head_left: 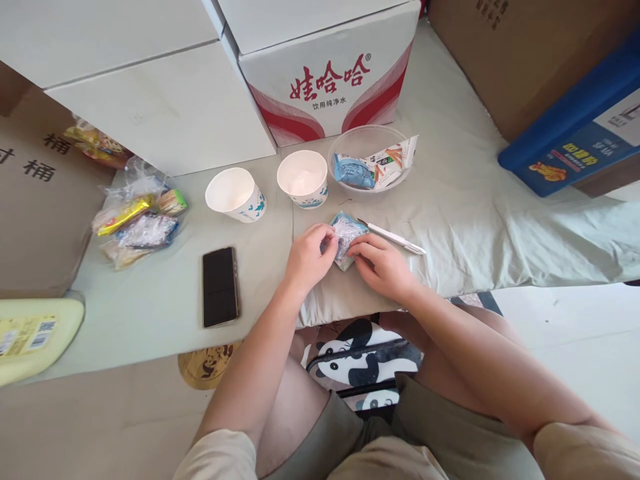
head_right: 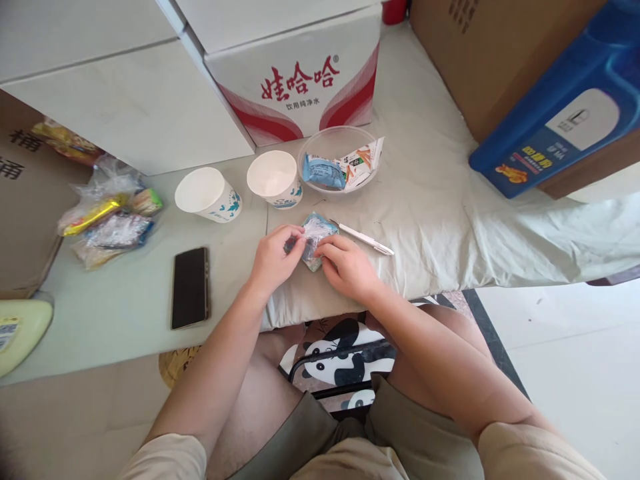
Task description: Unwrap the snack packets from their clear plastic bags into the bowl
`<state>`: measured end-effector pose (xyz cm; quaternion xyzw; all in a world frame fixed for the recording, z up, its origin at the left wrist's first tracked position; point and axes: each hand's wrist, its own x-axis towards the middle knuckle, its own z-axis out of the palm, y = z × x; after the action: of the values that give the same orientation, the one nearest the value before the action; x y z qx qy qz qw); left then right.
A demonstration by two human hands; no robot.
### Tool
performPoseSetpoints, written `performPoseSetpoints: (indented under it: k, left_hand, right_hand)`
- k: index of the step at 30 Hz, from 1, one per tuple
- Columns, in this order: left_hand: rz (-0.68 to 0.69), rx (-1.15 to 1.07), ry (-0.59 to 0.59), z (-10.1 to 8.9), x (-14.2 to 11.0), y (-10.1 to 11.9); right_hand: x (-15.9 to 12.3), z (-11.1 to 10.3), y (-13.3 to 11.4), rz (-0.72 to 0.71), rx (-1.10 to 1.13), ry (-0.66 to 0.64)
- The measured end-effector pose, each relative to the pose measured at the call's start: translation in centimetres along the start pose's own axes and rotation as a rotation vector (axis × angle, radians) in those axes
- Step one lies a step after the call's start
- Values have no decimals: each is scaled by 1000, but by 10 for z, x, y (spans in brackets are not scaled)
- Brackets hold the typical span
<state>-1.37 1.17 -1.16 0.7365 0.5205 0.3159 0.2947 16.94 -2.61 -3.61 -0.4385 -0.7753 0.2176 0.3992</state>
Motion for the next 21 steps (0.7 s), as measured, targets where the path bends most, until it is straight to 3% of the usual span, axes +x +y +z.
performPoseSetpoints:
  k: [7, 11, 14, 19, 21]
  left_hand:
    - [-415, -545, 37, -6, 4, 7]
    - [-527, -687, 161, -9, 9, 7]
    - [-507, -692, 207, -8, 11, 2]
    - [-288, -429, 78, -2, 8, -8]
    - [-283, -378, 141, -3, 8, -10]
  right_hand:
    - [-1, 1, 3, 20, -118, 109]
    - [-2, 2, 6, 66, -99, -11]
    - [-2, 3, 6, 107, -87, -87]
    - [-1, 3, 7, 106, -73, -92]
    - [0, 2, 6, 95, -60, -87]
